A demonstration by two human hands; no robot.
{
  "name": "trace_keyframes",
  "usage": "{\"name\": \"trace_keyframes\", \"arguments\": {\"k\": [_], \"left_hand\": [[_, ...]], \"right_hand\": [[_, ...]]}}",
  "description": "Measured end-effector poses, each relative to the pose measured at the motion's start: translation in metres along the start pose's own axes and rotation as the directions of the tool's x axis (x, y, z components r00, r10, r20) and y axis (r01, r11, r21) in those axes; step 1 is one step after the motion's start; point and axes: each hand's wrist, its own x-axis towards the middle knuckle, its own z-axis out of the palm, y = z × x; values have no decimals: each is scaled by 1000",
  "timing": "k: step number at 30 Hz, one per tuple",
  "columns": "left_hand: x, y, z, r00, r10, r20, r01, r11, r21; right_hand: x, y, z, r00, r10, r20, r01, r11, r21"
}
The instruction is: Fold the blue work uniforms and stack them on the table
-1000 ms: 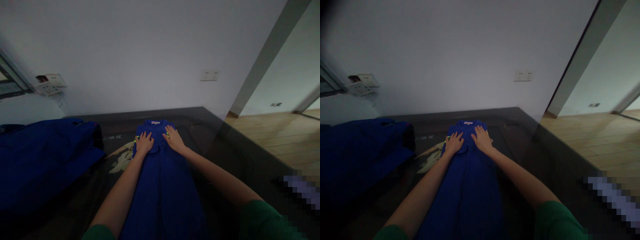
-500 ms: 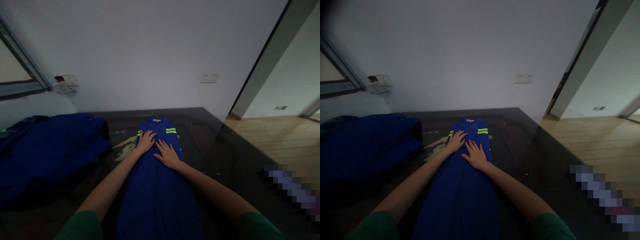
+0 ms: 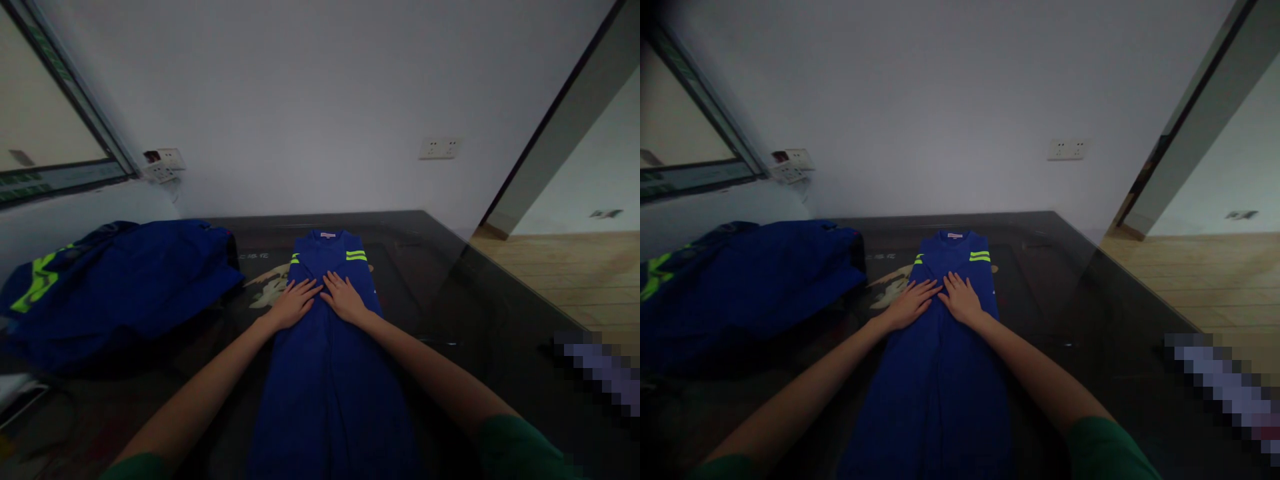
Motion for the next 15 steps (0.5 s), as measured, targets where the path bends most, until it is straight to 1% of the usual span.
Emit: {"name": "trace_keyframes", "arguments": {"k": [3, 5, 7, 9, 10, 12, 14, 15], "left_hand": [[2, 2, 0, 1000, 2, -2, -2, 999, 35], [2, 4, -2, 1000, -7, -22, 8, 999, 49], [-2, 9, -7, 999, -7, -51, 10, 998, 64], [-15, 17, -17, 997, 28, -75, -24, 998, 64], [-26, 23, -25, 995, 66, -75, -62, 997, 49], [-57, 39, -43, 983, 180, -45, -180, 984, -9], [-98, 59, -63, 947, 322, 8, -321, 944, -80], [-120, 69, -72, 923, 383, 27, -378, 920, -104]], "right_hand": [[-3, -3, 1, 1000, -7, 12, 8, 999, -50], [-4, -4, 0, 1000, -2, 12, 3, 999, -46], [-4, -6, -5, 1000, -6, -2, 6, 1000, -4], [-7, -8, -14, 999, -6, -40, 9, 996, 84], [-11, -8, -22, 998, -4, -70, 14, 990, 140], [-29, -9, -41, 990, -13, -140, 48, 966, 254], [-62, -10, -64, 981, -58, -185, 118, 936, 331], [-84, -12, -77, 980, -95, -177, 153, 925, 348]]}}
